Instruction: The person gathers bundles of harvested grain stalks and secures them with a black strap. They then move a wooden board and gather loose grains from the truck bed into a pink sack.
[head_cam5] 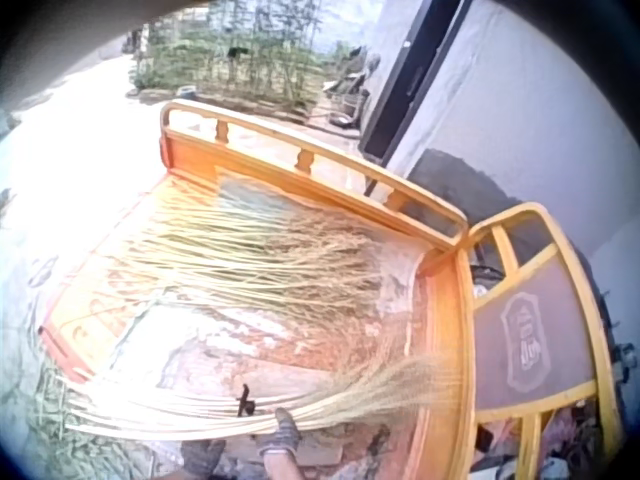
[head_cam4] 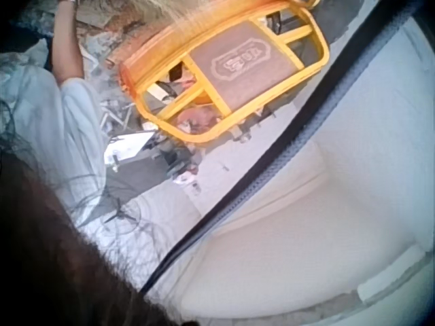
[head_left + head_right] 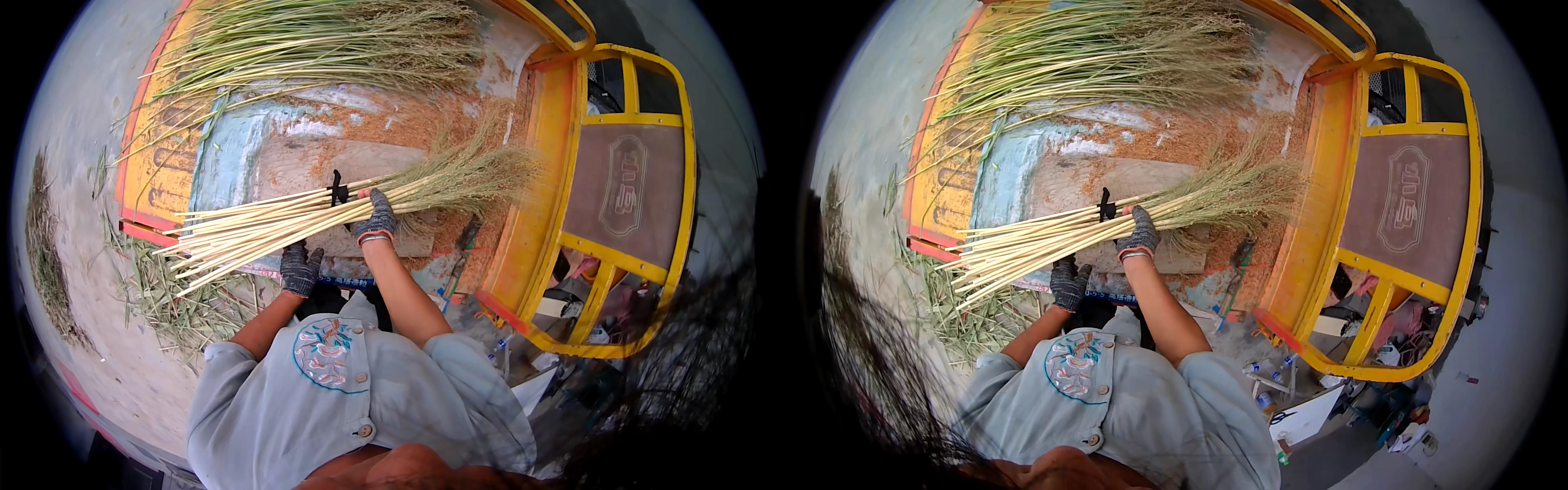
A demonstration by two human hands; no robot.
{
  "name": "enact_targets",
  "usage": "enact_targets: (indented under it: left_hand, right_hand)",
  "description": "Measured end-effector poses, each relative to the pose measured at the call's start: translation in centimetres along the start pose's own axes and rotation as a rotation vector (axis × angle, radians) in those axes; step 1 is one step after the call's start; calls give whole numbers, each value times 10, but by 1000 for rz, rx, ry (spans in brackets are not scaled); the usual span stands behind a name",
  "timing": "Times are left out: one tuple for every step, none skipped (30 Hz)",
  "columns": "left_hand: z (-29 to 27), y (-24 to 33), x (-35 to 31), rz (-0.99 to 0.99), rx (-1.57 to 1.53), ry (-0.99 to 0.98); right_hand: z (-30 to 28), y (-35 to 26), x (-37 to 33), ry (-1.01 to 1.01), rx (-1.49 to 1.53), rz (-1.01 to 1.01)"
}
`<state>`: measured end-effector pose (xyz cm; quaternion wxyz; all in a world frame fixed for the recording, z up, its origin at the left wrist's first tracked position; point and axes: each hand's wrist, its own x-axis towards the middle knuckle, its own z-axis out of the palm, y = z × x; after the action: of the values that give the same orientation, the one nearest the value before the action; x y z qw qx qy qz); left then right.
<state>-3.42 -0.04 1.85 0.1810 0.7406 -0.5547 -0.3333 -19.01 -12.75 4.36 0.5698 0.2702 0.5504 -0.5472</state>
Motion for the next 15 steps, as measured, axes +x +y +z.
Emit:
enact_targets:
  left_hand:
    - [-14,-3,-16,76,-77,-68]
    - [-24,-4,-21,153,-156,-134]
    - [-31,3,-21,274,-75,-66]
    - [-37,14,-19,396,7,1]
    - [-44,25,-16,517,90,72]
    - [-50,40,-6,526,202,79]
    - [-56,59,10,532,314,90]
    - [-56,71,26,534,424,103]
    - [-53,77,41,517,496,26]
    - [-51,82,54,500,567,-53]
    - [-44,82,66,541,648,23]
    - [-36,77,75,496,655,-105]
    - [-30,71,84,450,660,-233]
    - [-26,69,91,409,669,-363]
    - [-37,82,94,295,536,-511]
  right_hand:
    - [-4,5,7,7,-8,10]
    - [-4,9,13,10,-16,17]
    - [-6,13,15,-6,-28,9]
    - [-9,16,17,24,-54,-16]
    - [-11,21,20,51,-81,-40]
    - [-13,25,23,73,-107,-64]
    - [-17,29,27,11,-112,-52]
    - [-15,29,27,44,-139,-10]
    - [-10,27,24,78,-164,31]
    - [-5,25,20,113,-188,71]
    - [-5,27,10,-7,-75,26]
    - [-6,26,12,-16,-93,19]
    - [-6,25,13,-24,-110,12]
    - [-7,24,16,-31,-119,6]
    - [-8,23,17,-32,-60,12]
